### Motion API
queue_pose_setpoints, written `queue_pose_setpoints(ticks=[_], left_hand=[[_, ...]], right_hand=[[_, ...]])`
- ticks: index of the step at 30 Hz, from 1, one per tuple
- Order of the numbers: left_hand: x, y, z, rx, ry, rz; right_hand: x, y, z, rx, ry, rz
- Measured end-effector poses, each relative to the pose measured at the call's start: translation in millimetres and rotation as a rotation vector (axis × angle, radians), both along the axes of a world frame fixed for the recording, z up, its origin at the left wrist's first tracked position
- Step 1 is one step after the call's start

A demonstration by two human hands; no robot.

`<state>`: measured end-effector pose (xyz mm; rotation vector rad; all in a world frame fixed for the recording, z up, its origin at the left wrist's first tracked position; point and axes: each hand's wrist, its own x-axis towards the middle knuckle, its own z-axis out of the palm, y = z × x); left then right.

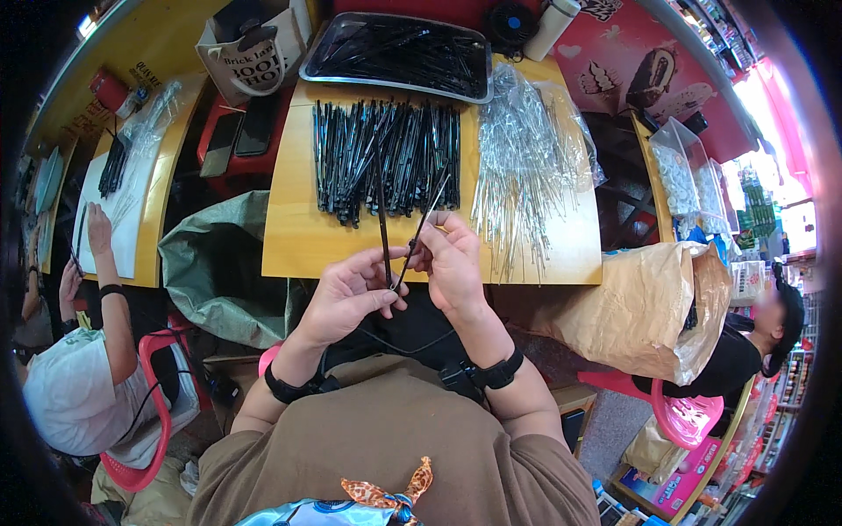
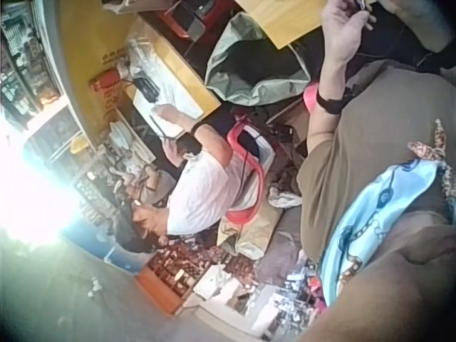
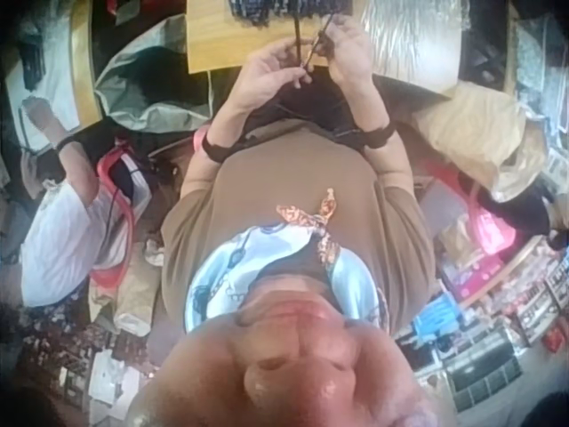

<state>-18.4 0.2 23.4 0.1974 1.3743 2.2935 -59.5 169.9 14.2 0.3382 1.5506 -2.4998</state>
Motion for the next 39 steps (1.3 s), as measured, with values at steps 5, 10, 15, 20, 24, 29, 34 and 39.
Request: queue_pose_setpoints(ticks=[5, 10, 15, 20, 24, 29, 34, 39], left_hand=[[0, 1, -4, 0.003, -0.004, -0.007], [-1, 1, 1, -0.010, 0.007, -0.038], [0, 0, -7, -0.011, 0.046, 0.025], [1, -6, -7, -0.085, 0.112, 0.071], [-1, -18, 5, -0.378, 0.359, 0.058], [0, -33, 15, -0.552, 0.401, 0.021], [2, -35, 2, -0.544, 0.351, -0.086], [-1, -23, 10, -0.269, 0.047, -0.088]], right_hand=[[0, -1, -1, -0.006, -0.022, 0.000], [-2, -2, -2, 0.013, -0.022, -0.024], [0, -6, -1, -0.005, -0.035, -0.064], [9, -12, 14, 0.248, 0.368, -0.225], [-2, 10, 44, 0.350, 0.299, 0.108], [-29, 51, 68, 0.077, -0.052, 0.319], [-15, 36, 88, 0.284, 0.100, 0.312], [-1, 22, 79, 0.442, 0.254, 0.185]])
